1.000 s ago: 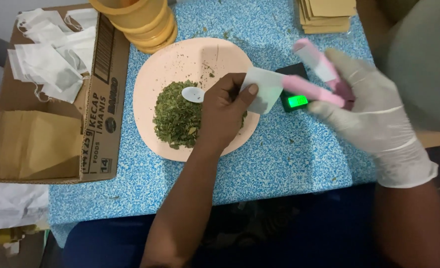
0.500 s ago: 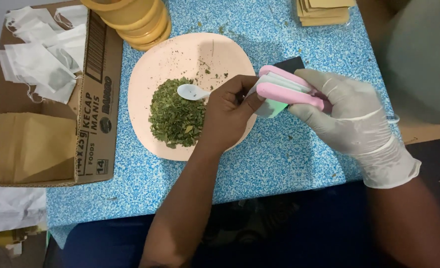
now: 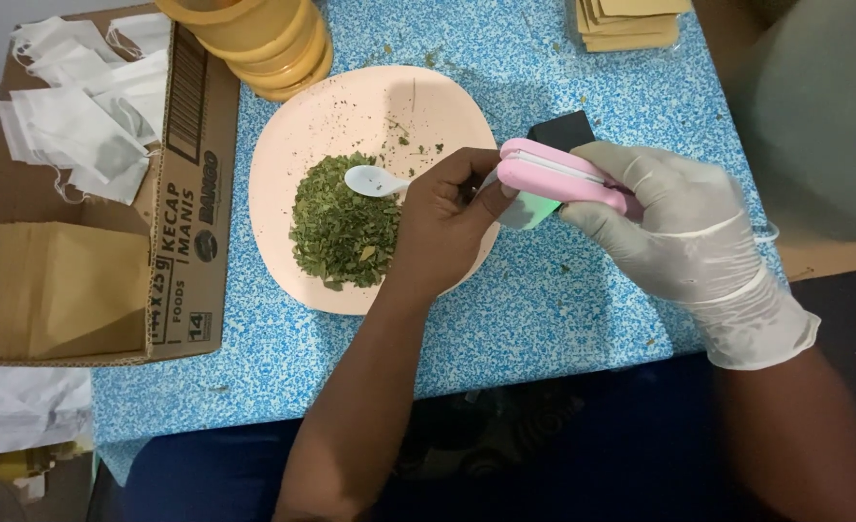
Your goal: Filling small paper bags with tea leaves, weighing them on a scale, and sealing them with a heat sealer.
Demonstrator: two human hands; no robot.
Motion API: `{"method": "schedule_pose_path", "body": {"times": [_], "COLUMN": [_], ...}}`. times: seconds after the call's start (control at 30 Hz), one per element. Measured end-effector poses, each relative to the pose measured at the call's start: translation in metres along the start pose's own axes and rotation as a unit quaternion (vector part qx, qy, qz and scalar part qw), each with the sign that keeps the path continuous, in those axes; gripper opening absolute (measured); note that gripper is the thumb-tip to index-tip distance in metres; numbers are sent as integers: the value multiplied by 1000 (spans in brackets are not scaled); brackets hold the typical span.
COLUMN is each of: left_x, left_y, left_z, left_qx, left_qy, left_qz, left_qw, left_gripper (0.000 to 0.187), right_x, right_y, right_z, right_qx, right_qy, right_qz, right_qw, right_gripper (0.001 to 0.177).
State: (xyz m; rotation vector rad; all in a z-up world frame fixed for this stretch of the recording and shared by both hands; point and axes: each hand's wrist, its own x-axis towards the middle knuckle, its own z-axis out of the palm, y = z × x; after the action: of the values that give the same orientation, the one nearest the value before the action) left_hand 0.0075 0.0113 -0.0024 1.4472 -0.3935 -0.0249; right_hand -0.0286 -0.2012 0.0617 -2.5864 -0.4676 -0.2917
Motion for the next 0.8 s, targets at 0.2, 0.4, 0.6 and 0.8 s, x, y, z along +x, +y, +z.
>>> {"method": "schedule_pose_path", "body": {"times": [0.2, 0.4, 0.6, 0.8], "left_x": [0, 0, 0, 1], "left_y": [-3, 2, 1, 4], "left_z": [0, 1, 1, 0], "left_qx": [6, 12, 13, 43], "left_qy": [0, 4, 9, 4], "left_qz": [7, -9, -12, -4], "left_qw": [1000, 1000, 1000, 999], "left_gripper": [24, 23, 24, 25], "right_x": [-1, -2, -4, -1], "right_y": [2, 5, 11, 7], "right_z": [2, 5, 10, 8], "right_qx": [-1, -7, -37, -58], "right_qy": [17, 38, 61, 57], "right_qz": [-25, -48, -73, -60], "right_qw": [1000, 998, 995, 995], "right_gripper": [41, 37, 38, 36]}}
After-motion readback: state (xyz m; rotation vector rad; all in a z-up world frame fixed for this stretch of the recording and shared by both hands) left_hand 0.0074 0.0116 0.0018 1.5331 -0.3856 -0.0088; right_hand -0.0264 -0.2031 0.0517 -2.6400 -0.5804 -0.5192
